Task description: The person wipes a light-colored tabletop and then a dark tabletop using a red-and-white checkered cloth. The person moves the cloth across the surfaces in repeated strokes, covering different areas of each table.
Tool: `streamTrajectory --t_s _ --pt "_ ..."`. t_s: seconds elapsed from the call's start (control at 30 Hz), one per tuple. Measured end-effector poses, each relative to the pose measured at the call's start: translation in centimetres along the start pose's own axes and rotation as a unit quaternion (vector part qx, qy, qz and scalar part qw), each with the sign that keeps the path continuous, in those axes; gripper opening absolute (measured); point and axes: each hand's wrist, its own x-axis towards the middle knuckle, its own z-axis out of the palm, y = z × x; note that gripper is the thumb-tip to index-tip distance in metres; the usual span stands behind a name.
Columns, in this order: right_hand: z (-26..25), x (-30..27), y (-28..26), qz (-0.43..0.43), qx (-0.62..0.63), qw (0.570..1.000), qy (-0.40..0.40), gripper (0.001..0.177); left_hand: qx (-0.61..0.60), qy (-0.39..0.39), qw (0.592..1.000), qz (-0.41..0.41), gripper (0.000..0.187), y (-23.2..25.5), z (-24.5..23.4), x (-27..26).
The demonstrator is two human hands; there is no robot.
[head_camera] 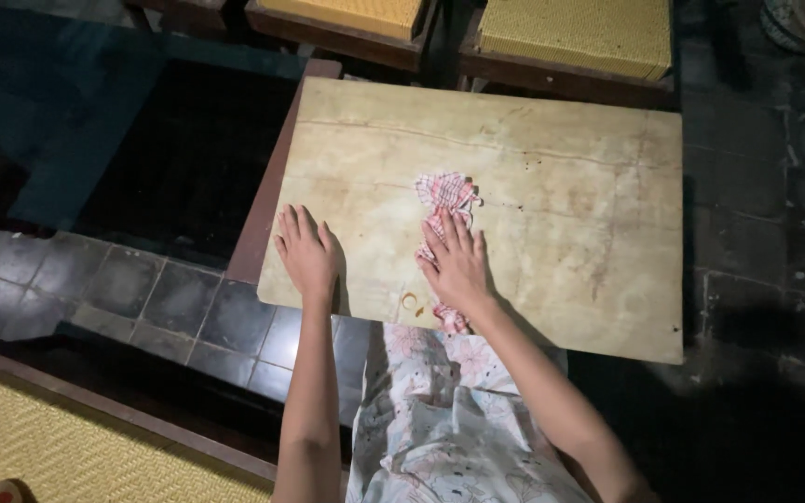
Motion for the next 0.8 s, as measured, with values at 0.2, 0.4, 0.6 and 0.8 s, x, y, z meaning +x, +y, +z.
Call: streamTrajectory --t_s 0.2,0.4,0.6,0.8 --pt "-2.0 -0.9 6.5 0.047 -0.019 0.999 0.003 0.071 -0.006 -0.003 1.0 -0.002 0.065 -0.1 0.1 -0.1" --pt "-4.7 -3.8 16.3 0.15 -0.05 0.987 0.029 0.071 -0.008 -0.006 1.0 -0.01 0.066 0.1 -0.1 -0.1" --pt "-5.3 -7.6 23.2 0.246 -0.066 0.966 0.038 0.075 -0.006 -0.01 1.0 -0.01 0.066 0.1 0.1 -0.3" --pt "-3.6 -5.1 20.9 0.225 -0.112 0.961 0.114 0.07 0.006 -0.008 1.0 -0.012 0.065 0.3 0.1 -0.1"
